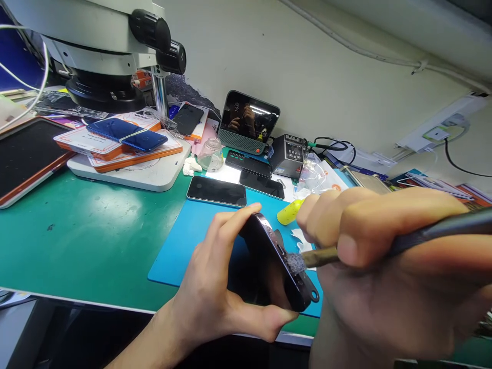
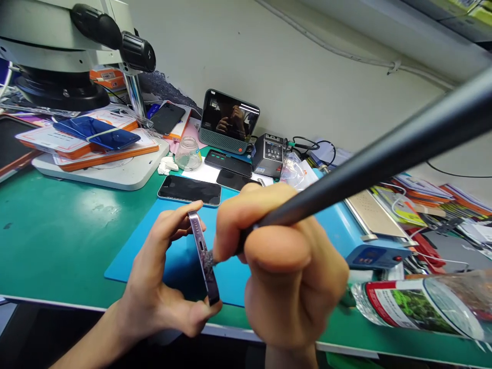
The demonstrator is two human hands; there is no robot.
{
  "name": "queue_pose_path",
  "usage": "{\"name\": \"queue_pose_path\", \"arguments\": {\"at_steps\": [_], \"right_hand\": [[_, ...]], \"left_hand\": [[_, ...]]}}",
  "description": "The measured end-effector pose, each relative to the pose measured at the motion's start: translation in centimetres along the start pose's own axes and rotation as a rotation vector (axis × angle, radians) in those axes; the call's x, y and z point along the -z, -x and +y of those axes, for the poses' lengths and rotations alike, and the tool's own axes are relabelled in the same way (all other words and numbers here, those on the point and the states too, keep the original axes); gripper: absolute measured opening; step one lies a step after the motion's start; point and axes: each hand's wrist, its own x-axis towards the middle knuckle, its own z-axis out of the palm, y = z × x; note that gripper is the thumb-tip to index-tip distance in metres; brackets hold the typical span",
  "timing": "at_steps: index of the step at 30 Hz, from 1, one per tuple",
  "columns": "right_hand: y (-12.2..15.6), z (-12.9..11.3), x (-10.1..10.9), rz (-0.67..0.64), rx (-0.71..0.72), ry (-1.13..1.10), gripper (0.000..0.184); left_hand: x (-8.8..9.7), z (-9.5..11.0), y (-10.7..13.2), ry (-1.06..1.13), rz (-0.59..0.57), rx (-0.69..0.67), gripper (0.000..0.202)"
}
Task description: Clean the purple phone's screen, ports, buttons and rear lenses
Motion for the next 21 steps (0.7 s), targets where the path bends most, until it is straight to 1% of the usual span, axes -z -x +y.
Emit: {"name": "queue_pose_path", "arguments": {"at_steps": [2,6,8,11,13,15,16,19,21], "right_hand": [[-0.2,0.0,0.0,-0.047,-0.023,-0.016,0.054],[-0.5,-0.5,-0.4,0.009,0.006,0.001,0.052],[-0.7,-0.8,-0.6,0.003,-0.009,0.007,0.057],[-1.0,-1.0,-0.5,-0.013,-0.012,0.004,0.051],[-1.1,-0.9,-0.3,-0.064,-0.019,0.000,0.053],[-1.1,-0.8,0.0,-0.122,-0.054,0.000,0.062],[-1.1,-0.7,0.1,-0.118,-0.061,0.004,0.064],[-0.9,-0.6,0.0,-0.031,-0.024,0.011,0.056],[-0.8,-0.7,-0.2,-0.040,-0.006,0.006,0.054]], "left_hand": [[0.0,0.0,0.0,0.005,-0.001,0.010,0.113],[-0.1,0.0,0.0,0.022,-0.004,0.015,0.115],[-0.1,-0.1,0.0,0.016,-0.004,0.012,0.115],[0.0,0.0,0.0,0.004,-0.003,0.005,0.113],[0.1,0.0,0.0,-0.002,-0.002,-0.002,0.113],[0.1,0.0,0.0,-0.008,-0.004,-0.005,0.116],[0.1,0.0,0.1,-0.007,-0.002,-0.005,0.117],[0.0,-0.1,0.1,-0.004,0.003,-0.005,0.118],[-0.1,-0.1,0.1,-0.008,0.004,-0.007,0.118]]}}
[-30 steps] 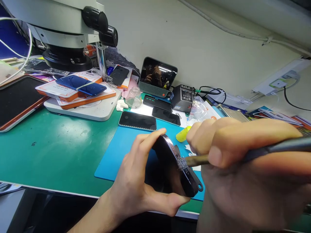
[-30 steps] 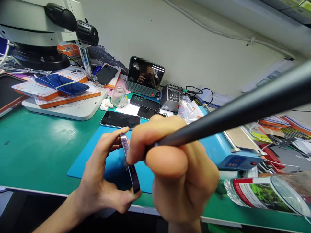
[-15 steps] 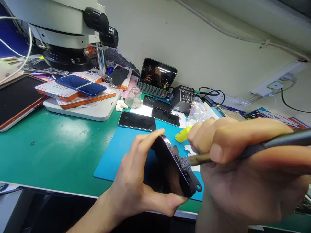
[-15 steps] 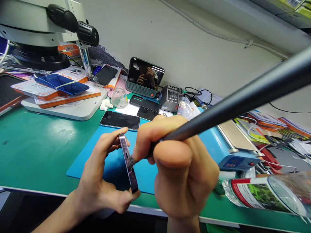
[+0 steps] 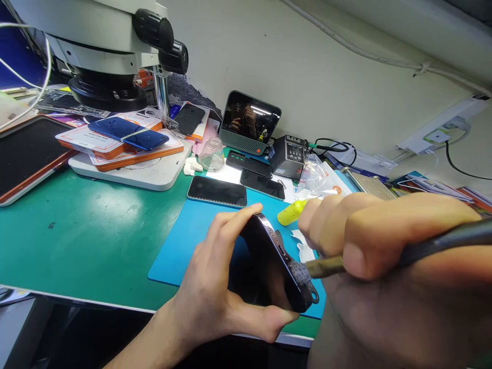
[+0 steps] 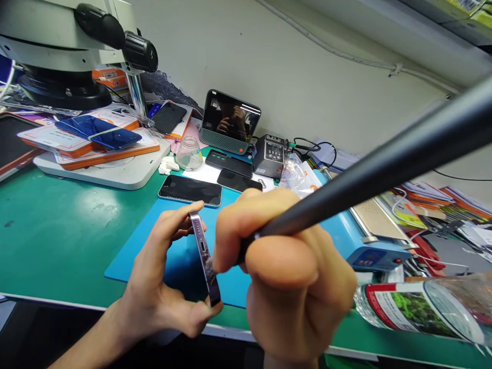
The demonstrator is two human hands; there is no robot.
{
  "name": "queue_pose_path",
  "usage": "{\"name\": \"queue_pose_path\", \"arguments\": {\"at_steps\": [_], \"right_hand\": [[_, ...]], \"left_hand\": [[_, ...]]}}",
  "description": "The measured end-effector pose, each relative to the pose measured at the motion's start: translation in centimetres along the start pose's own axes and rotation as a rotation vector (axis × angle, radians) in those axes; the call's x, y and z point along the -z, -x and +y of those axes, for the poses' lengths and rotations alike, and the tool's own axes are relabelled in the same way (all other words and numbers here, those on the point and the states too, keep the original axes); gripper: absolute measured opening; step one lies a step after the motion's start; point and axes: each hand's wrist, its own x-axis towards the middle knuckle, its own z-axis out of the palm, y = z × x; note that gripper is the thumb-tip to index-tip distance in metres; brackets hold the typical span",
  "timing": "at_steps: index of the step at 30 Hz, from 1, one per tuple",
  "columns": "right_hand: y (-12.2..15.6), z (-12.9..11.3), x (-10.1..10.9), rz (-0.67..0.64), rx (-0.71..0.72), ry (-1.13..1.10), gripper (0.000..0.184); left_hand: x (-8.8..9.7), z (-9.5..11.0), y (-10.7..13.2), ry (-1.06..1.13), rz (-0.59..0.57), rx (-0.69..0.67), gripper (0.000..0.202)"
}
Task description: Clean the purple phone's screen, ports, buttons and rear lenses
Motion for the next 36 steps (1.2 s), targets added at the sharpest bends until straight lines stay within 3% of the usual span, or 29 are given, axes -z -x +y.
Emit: {"name": "queue_pose_path", "arguments": {"at_steps": [5,13,23,30,34,36], "right_hand": [[-0.12,-0.16,-0.32,0.010,0.038,0.001,0.042],[0.33,-0.60,-0.33,0.026,0.058,0.015,0.044],[0.42,-0.27,-0.13,-0.042,0.120,-0.017,0.029],[0.82,0.03,0.02,-0.047,0.167,-0.038,0.035],[0.53,0.22,-0.18,0.075,0.064,-0.002,0.048],[0.27,0.00,-0.34,0.061,0.005,0.002,0.058]], "left_hand": [[0.00,0.05,-0.08,-0.006,0.001,-0.004,0.116],[0.05,-0.04,-0.06,0.003,-0.006,-0.004,0.116],[0.07,-0.01,-0.11,0.002,0.004,-0.009,0.113],[0.03,0.13,-0.02,-0.004,0.001,0.000,0.116],[-0.04,0.00,0.03,0.006,0.002,0.001,0.119],[-0.06,-0.05,0.04,0.005,0.001,0.007,0.119]]}}
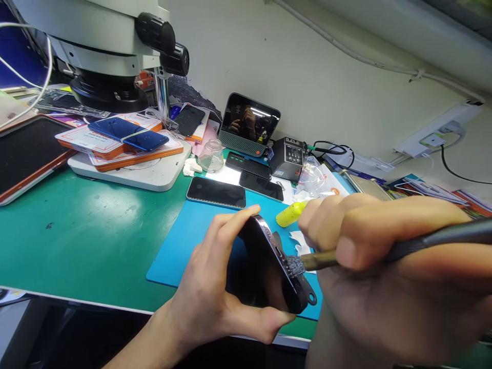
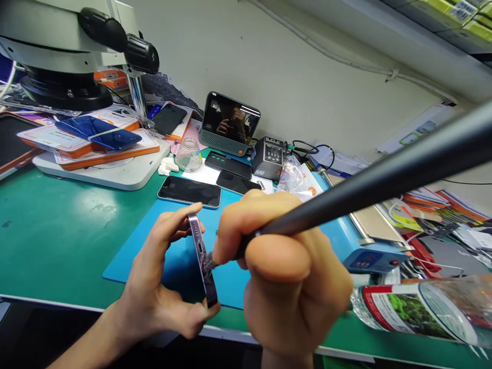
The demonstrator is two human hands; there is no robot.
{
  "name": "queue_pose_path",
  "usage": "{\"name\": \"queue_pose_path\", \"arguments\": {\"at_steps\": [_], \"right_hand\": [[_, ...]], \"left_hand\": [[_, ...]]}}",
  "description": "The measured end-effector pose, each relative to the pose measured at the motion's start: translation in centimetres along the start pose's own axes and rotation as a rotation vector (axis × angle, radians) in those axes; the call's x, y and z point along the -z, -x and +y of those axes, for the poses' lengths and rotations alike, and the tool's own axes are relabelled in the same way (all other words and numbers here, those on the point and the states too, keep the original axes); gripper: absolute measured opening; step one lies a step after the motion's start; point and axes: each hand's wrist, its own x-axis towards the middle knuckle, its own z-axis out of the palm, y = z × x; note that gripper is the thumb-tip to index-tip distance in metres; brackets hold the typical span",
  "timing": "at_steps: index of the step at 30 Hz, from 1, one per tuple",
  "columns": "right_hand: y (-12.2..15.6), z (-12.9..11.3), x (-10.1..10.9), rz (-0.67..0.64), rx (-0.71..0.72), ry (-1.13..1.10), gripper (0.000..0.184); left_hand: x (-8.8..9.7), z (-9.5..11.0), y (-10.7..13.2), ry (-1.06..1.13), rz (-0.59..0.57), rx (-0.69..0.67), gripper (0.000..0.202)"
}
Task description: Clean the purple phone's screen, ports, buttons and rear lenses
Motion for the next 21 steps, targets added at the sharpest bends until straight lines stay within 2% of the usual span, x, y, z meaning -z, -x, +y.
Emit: {"name": "queue_pose_path", "arguments": {"at_steps": [3,7,12,17,21], "right_hand": [[-0.30,-0.36,-0.03,-0.020,-0.018,-0.018,0.058],[-0.34,-0.16,0.24,-0.072,-0.061,-0.019,0.068],[-0.17,0.11,-0.10,0.068,-0.051,0.002,0.066],[-0.47,-0.48,-0.28,-0.031,-0.077,0.009,0.071],[-0.32,-0.29,-0.04,0.012,-0.065,0.000,0.068]], "left_hand": [[0.01,0.04,-0.07,0.002,-0.001,-0.005,0.116],[0.05,0.14,-0.18,-0.015,0.012,-0.034,0.109],[0.01,0.05,-0.06,-0.030,0.022,-0.035,0.106],[-0.02,0.11,-0.10,-0.036,0.023,-0.040,0.102],[-0.02,0.20,-0.19,-0.044,0.037,-0.051,0.099]]}}
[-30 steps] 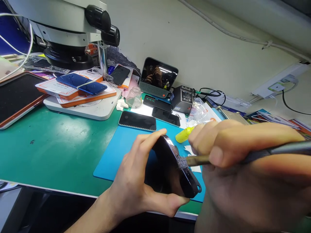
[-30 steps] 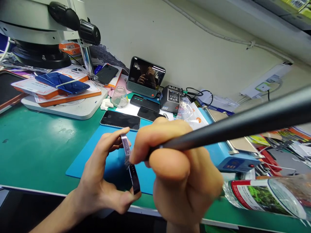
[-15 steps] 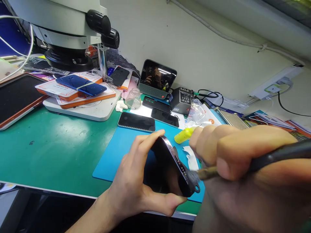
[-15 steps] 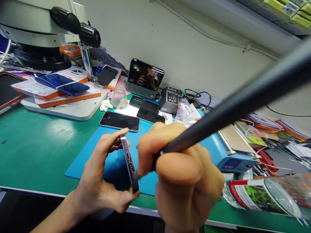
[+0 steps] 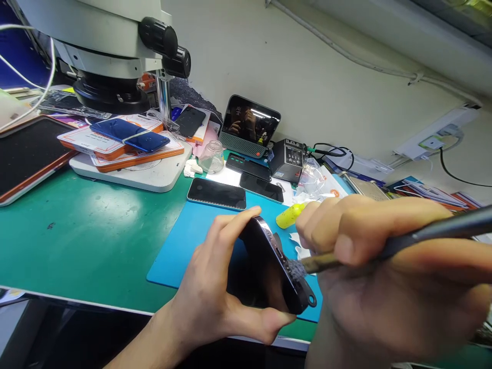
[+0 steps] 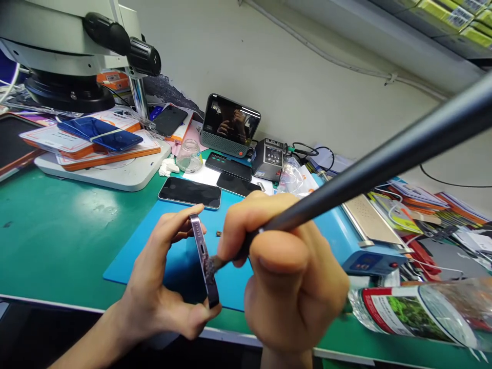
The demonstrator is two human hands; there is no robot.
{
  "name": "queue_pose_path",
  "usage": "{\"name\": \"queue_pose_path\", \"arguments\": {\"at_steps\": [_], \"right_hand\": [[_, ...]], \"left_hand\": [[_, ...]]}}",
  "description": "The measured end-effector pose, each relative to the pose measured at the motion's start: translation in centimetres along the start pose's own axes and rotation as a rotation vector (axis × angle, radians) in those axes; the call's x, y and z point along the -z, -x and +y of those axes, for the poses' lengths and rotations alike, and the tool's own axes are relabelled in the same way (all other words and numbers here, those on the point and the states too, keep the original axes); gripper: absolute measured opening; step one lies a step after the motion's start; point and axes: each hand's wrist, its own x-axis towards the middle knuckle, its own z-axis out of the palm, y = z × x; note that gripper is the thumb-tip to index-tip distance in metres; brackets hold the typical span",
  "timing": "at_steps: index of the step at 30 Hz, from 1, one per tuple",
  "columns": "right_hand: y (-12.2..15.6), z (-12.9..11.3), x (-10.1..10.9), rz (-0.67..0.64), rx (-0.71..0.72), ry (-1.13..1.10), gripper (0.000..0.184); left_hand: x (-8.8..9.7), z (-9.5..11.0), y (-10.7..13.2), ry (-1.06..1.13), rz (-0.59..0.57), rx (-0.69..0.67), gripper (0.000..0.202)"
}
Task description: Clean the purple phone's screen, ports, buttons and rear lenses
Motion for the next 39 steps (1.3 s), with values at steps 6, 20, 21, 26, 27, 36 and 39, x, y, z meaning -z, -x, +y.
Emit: {"name": "queue_pose_path", "arguments": {"at_steps": [6,20,21,26,27,36,39], "right_hand": [[0.4,1.0,0.1,-0.025,0.107,-0.083,0.055],[-2.2,2.5,2.7,-0.130,-0.241,-0.291,0.035],[-2.5,2.3,3.1,-0.190,-0.256,-0.299,0.029],[-2.2,2.4,4.6,-0.308,-0.202,-0.397,0.010],[-1.8,2.7,4.6,-0.244,-0.182,-0.401,0.012],[0.3,4.4,3.5,0.149,0.030,-0.252,0.029],[0.2,4.3,3.8,0.111,0.040,-0.273,0.018]], "left_hand": [[-0.2,-0.1,0.1,0.007,0.010,0.012,0.099],[-4.2,1.1,-0.4,-0.036,0.353,-0.041,0.071],[-4.6,1.2,-0.5,-0.069,0.371,-0.028,0.074],[-5.6,1.0,-0.6,-0.191,0.413,0.020,0.091],[-5.5,0.9,-0.5,-0.181,0.411,0.015,0.092],[0.4,2.2,-1.8,-0.065,-0.062,0.059,0.018],[1.5,1.8,-2.5,-0.134,-0.058,-0.082,0.019]]}}
